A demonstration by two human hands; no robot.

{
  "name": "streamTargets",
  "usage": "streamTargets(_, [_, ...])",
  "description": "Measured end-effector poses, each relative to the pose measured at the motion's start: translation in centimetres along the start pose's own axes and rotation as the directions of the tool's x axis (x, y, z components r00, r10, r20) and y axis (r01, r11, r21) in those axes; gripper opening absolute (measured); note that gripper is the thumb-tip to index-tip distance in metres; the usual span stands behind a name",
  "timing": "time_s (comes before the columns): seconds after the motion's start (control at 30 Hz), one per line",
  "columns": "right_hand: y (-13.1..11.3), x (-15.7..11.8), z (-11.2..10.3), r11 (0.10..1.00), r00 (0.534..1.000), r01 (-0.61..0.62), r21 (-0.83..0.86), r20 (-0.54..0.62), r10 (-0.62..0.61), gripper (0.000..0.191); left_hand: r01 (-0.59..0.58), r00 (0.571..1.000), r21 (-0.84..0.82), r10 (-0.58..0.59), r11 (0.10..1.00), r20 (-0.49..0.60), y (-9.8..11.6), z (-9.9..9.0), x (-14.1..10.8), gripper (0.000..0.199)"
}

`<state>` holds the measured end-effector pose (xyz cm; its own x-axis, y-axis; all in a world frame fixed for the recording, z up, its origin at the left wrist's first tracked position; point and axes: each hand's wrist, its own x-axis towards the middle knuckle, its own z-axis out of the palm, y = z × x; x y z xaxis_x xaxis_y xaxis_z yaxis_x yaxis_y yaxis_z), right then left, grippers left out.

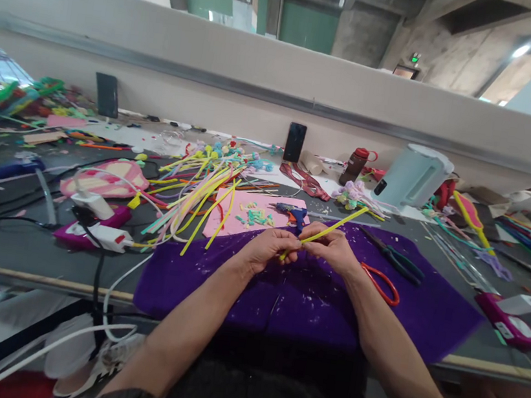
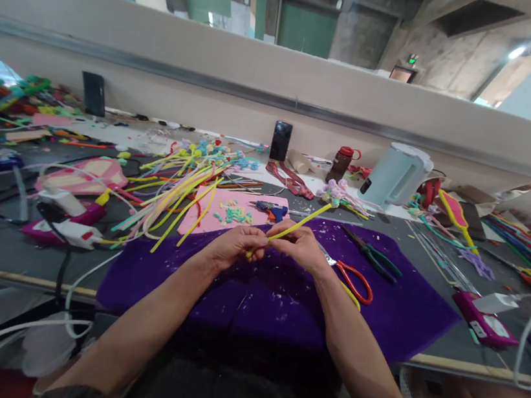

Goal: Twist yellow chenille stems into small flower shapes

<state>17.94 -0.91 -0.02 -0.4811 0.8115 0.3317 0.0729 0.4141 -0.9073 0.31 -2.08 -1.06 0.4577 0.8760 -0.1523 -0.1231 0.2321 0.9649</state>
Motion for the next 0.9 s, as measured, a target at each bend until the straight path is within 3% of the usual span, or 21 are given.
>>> streamTargets(0.17, [0.2,-0.1,0.0,1.0,0.998,-0.025,0.01,-0.049,0.025,0.02,0.007,0.999,-0.044,-0.005,0.999,0.038,0.0,-0.1,0.0,0.018])
streamTargets(0.4, [0.3,-0.1,0.0,0.982,0.991,0.09,-0.165,-0.088,-0.105,0.016,-0.078,0.997,0.015,0.078,0.997,-0.011,-0.3,0.0,0.1,0.021])
streamTargets(0.6, [0.4,-0.1,0.0,0.981,0.993,-0.001,-0.195,-0.112,-0.022,0.017,-0.225,0.966,0.205,0.246,0.953,-0.083,-0.4,0.4,0.1,0.02])
streamTargets(0.67, [0.6,-0.1,0.1,0.98,0.989,-0.033,-0.197,-0.145,0.004,0.018,-0.3,0.921,0.367,0.367,0.881,-0.128,-0.5,0.6,0.0,0.018])
streamTargets(0.73, [1.0,0.0,0.4,0.978,0.98,-0.059,-0.2,-0.197,0.019,0.02,-0.336,0.842,0.581,0.513,0.741,-0.167,-0.5,0.9,-0.1,0.015])
streamTargets(0.8, [1.4,0.1,0.8,0.98,0.966,-0.095,-0.178,-0.255,0.047,0.022,-0.309,0.756,0.763,0.633,0.567,-0.164,-0.6,1.1,-0.2,0.014])
streamTargets(0.9, [1.9,0.2,1.6,0.983,0.94,-0.159,-0.095,-0.32,0.121,0.026,-0.218,0.674,0.917,0.731,0.335,-0.107,-0.9,1.2,-0.3,0.015])
